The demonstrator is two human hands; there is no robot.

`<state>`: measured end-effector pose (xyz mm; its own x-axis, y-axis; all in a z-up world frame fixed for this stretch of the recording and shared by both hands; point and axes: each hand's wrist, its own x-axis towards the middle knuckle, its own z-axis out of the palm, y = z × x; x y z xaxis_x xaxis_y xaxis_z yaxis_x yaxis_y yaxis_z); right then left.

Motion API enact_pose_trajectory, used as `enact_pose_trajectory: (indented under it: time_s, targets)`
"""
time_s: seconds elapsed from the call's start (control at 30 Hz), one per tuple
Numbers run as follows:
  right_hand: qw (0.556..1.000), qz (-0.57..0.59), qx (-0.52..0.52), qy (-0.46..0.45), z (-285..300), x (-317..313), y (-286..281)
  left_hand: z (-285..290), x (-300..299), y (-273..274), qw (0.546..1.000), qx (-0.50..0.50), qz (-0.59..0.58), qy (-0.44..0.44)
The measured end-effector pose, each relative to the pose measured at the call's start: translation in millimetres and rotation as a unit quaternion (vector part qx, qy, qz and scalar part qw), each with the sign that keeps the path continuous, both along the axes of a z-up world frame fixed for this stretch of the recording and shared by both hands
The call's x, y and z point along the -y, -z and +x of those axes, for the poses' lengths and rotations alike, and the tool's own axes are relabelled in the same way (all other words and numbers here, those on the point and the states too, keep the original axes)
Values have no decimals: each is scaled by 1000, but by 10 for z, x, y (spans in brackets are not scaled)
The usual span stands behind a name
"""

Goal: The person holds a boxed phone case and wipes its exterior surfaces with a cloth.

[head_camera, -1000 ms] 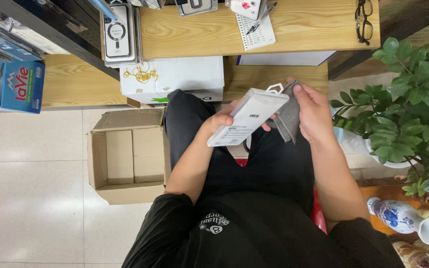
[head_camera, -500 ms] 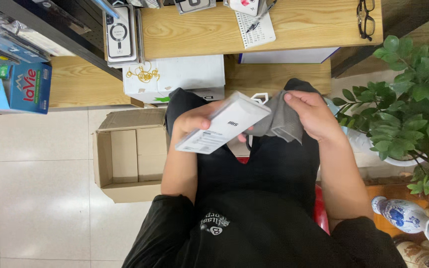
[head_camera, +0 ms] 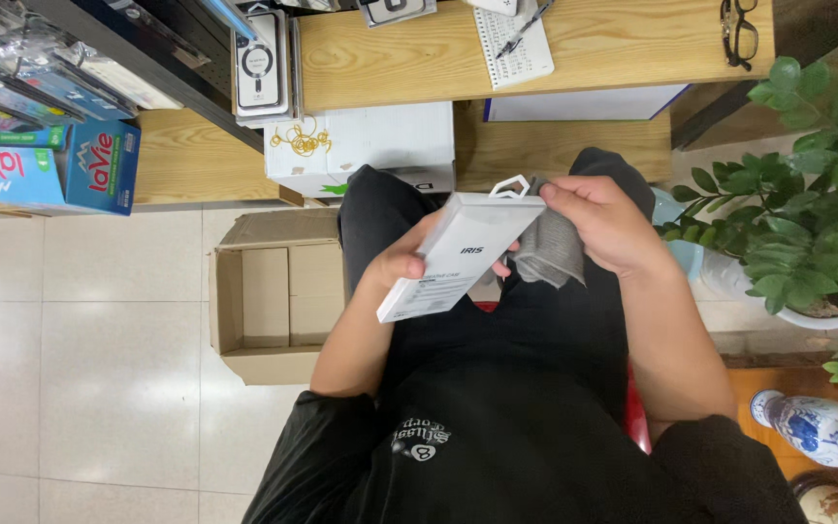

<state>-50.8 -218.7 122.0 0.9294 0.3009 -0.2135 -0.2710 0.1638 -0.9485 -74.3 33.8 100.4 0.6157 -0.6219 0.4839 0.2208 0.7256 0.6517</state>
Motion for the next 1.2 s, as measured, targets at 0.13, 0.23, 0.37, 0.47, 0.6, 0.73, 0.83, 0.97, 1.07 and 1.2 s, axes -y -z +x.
enact_pose_trajectory:
  time_s: [0.13, 0.23, 0.37, 0.47, 0.6, 0.73, 0.83, 0.97, 1.07, 1.2]
  targets:
    - [999, 3, 31, -45, -51, -50, -44, -37, -75, -67, 979, 83, 166, -89]
    - [997, -5, 37, -69, -50, -53, 52, -109, -78, -36, 984, 84, 136, -82]
    - [995, -17, 33, -96, -161, -154, -417, -114, -7, 205, 996, -7, -81, 34]
    - [990, 16, 62, -128, -41, -115, -315, -129, -93, 253, 994, -38, -94, 33]
    - [968, 175, -9, -180, 35, -162, 193, -186, -272, 289, 986, -105, -127, 25]
    - [892, 381, -34, -241, -343, -280, 556, -199, -448, 295, 973, -170, -157, 17]
    - [864, 452, -29, -219, -448, -321, 442, -220, -502, 313, 960, -216, -180, 10]
    - [801, 585, -79, -102, -415, -304, 688, -359, -343, 323, 961, -203, -185, -43]
    - [860, 468, -198, 40, -494, -432, 690, -436, -188, 274, 947, -188, -214, -147]
    - [951, 307, -1, 36, -501, -415, 1029, -503, -138, 447, 941, -197, -219, -169]
